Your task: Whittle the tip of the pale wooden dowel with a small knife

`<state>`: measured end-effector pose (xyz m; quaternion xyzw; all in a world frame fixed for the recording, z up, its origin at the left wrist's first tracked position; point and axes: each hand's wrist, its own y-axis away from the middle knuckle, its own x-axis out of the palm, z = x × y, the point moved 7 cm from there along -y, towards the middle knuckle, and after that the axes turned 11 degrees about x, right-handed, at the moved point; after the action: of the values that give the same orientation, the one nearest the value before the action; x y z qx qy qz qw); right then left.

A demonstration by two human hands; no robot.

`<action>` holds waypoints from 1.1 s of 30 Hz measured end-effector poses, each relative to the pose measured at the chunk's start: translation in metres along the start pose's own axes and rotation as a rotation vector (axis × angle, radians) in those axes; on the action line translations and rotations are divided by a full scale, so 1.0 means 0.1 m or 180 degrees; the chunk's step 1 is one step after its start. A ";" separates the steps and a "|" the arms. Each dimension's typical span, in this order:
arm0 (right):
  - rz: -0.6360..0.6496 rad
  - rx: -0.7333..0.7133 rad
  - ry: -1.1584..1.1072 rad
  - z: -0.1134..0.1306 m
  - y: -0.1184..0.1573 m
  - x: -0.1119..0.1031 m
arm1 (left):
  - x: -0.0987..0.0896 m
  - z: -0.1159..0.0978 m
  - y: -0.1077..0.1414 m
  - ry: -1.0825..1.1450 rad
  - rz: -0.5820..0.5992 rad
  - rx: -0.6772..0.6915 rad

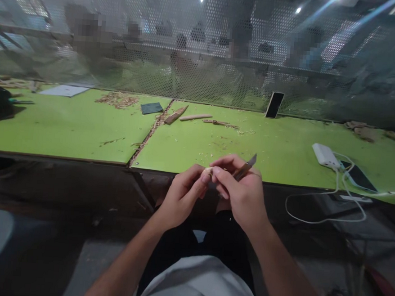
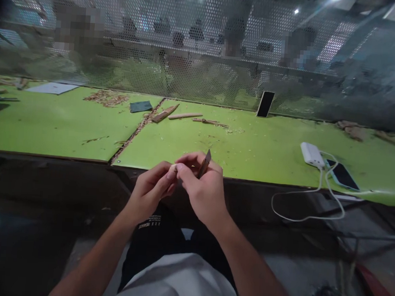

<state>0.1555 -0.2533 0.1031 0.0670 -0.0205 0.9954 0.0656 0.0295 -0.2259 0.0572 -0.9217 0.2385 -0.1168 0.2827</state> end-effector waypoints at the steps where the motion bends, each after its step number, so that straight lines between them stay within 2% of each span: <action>1: -0.0054 0.0026 -0.0066 -0.03 0.00 -0.01 | 0.01 0.02 0.00 0.0034 -0.0006 -0.0013; 11: -0.0267 -0.0103 0.0173 -0.08 0.03 -0.17 | 0.07 0.10 -0.01 -0.0211 -0.0001 -0.0006; 15: -0.0260 -0.0086 0.0453 -0.12 -0.02 -0.24 | 0.19 0.26 0.02 0.0678 0.0098 -0.0548; 17: -0.0127 -0.0103 0.0632 -0.13 -0.04 -0.24 | 0.27 0.33 0.06 0.1231 0.0204 -0.0851; 20: 0.0076 -0.0114 0.0849 -0.15 -0.08 -0.26 | 0.32 0.38 0.11 0.1694 0.0281 -0.1059; 22: 0.0071 -0.0234 0.1177 -0.14 -0.10 -0.30 | 0.32 0.40 0.13 0.1752 0.0268 -0.1130; 27: -0.0341 -0.0880 0.2831 -0.06 -0.11 -0.37 | 0.26 0.39 0.15 0.1537 0.0145 -0.1112; 30: -0.0197 -0.0854 0.3198 -0.09 -0.10 -0.31 | 0.26 0.37 0.16 0.1359 0.0142 -0.0983; 33: -0.0361 -0.0800 0.3521 -0.10 -0.08 -0.25 | 0.28 0.36 0.18 0.1244 0.0130 -0.0895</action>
<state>0.1797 -0.2484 0.0897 -0.4715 -0.0978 0.8671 0.1275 0.0593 -0.2365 0.0200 -0.9069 0.3211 -0.2529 0.1023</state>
